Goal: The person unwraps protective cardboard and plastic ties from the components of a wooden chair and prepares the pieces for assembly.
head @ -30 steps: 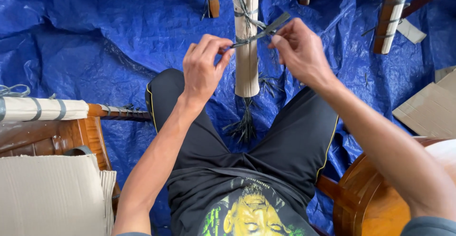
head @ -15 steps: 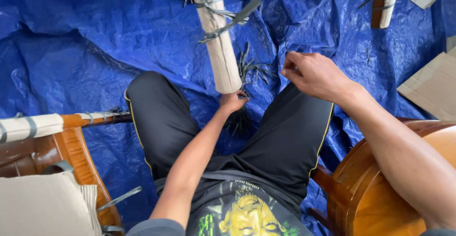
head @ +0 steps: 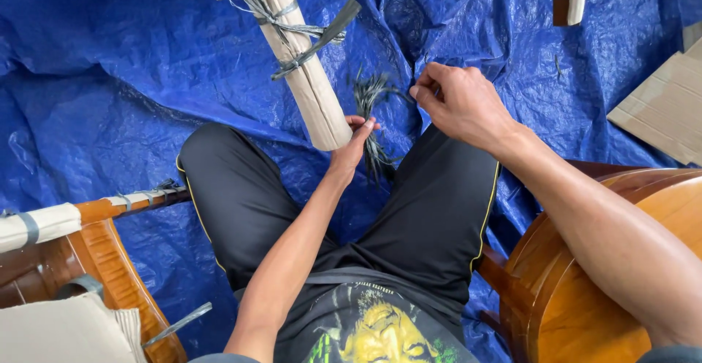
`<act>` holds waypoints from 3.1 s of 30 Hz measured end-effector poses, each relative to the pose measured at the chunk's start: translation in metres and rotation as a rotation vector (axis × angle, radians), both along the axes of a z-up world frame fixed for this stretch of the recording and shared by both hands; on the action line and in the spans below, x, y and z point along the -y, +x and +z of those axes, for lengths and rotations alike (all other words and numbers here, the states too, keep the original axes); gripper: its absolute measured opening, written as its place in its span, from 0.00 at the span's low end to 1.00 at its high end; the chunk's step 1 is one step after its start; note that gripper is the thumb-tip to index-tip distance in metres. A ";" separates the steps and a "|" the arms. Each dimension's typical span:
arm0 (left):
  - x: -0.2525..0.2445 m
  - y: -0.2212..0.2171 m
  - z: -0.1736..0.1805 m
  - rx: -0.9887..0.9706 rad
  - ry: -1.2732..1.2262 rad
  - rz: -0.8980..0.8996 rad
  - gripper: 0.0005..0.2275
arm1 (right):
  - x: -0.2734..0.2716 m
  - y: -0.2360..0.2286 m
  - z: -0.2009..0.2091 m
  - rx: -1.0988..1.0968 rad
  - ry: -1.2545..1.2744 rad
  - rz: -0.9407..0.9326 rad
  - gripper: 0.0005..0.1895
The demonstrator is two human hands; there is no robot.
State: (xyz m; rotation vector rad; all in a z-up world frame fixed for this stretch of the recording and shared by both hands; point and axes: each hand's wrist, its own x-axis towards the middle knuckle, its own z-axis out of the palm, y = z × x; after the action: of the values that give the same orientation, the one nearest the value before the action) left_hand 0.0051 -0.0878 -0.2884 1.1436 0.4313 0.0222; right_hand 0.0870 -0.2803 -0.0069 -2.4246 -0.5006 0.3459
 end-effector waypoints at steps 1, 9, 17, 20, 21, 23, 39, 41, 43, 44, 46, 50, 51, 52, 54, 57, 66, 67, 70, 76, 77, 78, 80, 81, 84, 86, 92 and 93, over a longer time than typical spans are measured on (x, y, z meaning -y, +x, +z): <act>-0.001 0.003 0.027 0.002 0.001 -0.001 0.11 | -0.001 0.000 0.002 0.002 0.001 -0.001 0.13; 0.002 0.016 0.122 -0.018 -0.191 -0.210 0.16 | 0.001 0.003 0.004 -0.191 0.119 -0.143 0.13; 0.024 0.012 0.124 0.140 -0.226 -0.255 0.12 | 0.012 0.018 -0.005 -0.205 0.072 -0.189 0.18; 0.030 0.012 0.133 0.125 -0.279 -0.245 0.11 | 0.014 0.023 -0.005 -0.248 -0.007 -0.244 0.24; 0.032 0.013 0.136 0.116 -0.308 -0.234 0.11 | 0.014 0.025 -0.004 -0.275 -0.041 -0.289 0.28; 0.032 0.014 0.134 0.112 -0.349 -0.228 0.10 | 0.016 0.029 -0.006 -0.278 -0.026 -0.311 0.28; 0.029 0.009 0.124 0.128 -0.432 -0.302 0.08 | 0.021 0.043 -0.018 -0.316 0.304 -0.239 0.14; 0.027 0.009 0.119 0.102 -0.393 -0.297 0.09 | 0.021 0.042 -0.015 -0.255 0.340 -0.248 0.12; 0.025 0.009 0.116 0.076 -0.354 -0.293 0.10 | 0.021 0.041 -0.014 -0.194 0.376 -0.257 0.11; 0.023 0.008 0.115 0.058 -0.336 -0.297 0.12 | 0.021 0.041 -0.014 -0.148 0.379 -0.281 0.12; 0.021 0.006 0.111 0.039 -0.318 -0.304 0.13 | 0.021 0.040 -0.012 -0.102 0.382 -0.308 0.13; 0.014 0.004 0.093 0.027 -0.248 -0.309 0.15 | 0.022 0.040 -0.011 -0.026 0.427 -0.334 0.11; 0.013 0.003 0.088 0.016 -0.219 -0.315 0.15 | 0.022 0.040 -0.012 -0.012 0.455 -0.344 0.11; 0.011 0.002 0.085 0.016 -0.220 -0.315 0.15 | 0.023 0.040 -0.012 -0.012 0.455 -0.344 0.11; 0.008 0.000 0.078 -0.009 -0.158 -0.310 0.14 | 0.024 0.041 -0.012 0.047 0.475 -0.341 0.10; 0.002 -0.004 0.076 -0.039 -0.128 -0.293 0.13 | 0.026 0.043 -0.015 0.050 0.509 -0.367 0.10; -0.007 -0.008 0.048 -0.069 -0.165 -0.245 0.12 | 0.028 0.043 -0.009 0.111 0.501 -0.368 0.11; -0.008 -0.009 0.046 -0.068 -0.165 -0.245 0.12 | 0.028 0.044 -0.010 0.112 0.501 -0.368 0.11; -0.010 -0.010 0.037 -0.085 -0.182 -0.227 0.12 | 0.031 0.045 -0.015 0.145 0.519 -0.374 0.12; -0.017 -0.012 0.018 -0.140 -0.171 -0.152 0.10 | 0.035 0.046 -0.017 0.219 0.588 -0.404 0.12; -0.018 -0.012 0.014 -0.173 -0.186 -0.116 0.10 | 0.037 0.046 -0.017 0.229 0.612 -0.407 0.12; -0.019 -0.012 0.010 -0.205 -0.202 -0.079 0.10 | 0.038 0.046 -0.018 0.240 0.637 -0.410 0.12; -0.024 -0.010 0.005 -0.192 -0.176 -0.058 0.11 | 0.038 0.046 -0.015 0.233 0.652 -0.415 0.12; -0.026 -0.010 0.002 -0.181 -0.150 -0.037 0.11 | 0.037 0.045 -0.013 0.225 0.666 -0.421 0.12; -0.040 0.001 -0.026 -0.138 -0.177 0.020 0.14 | 0.039 0.046 -0.017 0.276 0.624 -0.398 0.12; -0.056 0.016 -0.001 -0.129 -0.289 0.090 0.12 | 0.039 0.045 -0.019 0.289 0.621 -0.380 0.12; -0.093 0.042 0.071 0.117 -0.091 -0.064 0.13 | 0.037 0.045 -0.020 0.342 0.531 -0.330 0.13; -0.096 0.043 0.090 0.232 0.159 -0.123 0.15 | 0.037 0.045 -0.021 0.391 0.464 -0.301 0.13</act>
State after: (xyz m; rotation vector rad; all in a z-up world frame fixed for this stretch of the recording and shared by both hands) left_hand 0.0482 0.0086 -0.1984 1.3059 0.1540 0.0822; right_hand 0.1315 -0.3174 -0.0280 -2.0636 -0.3247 -0.3463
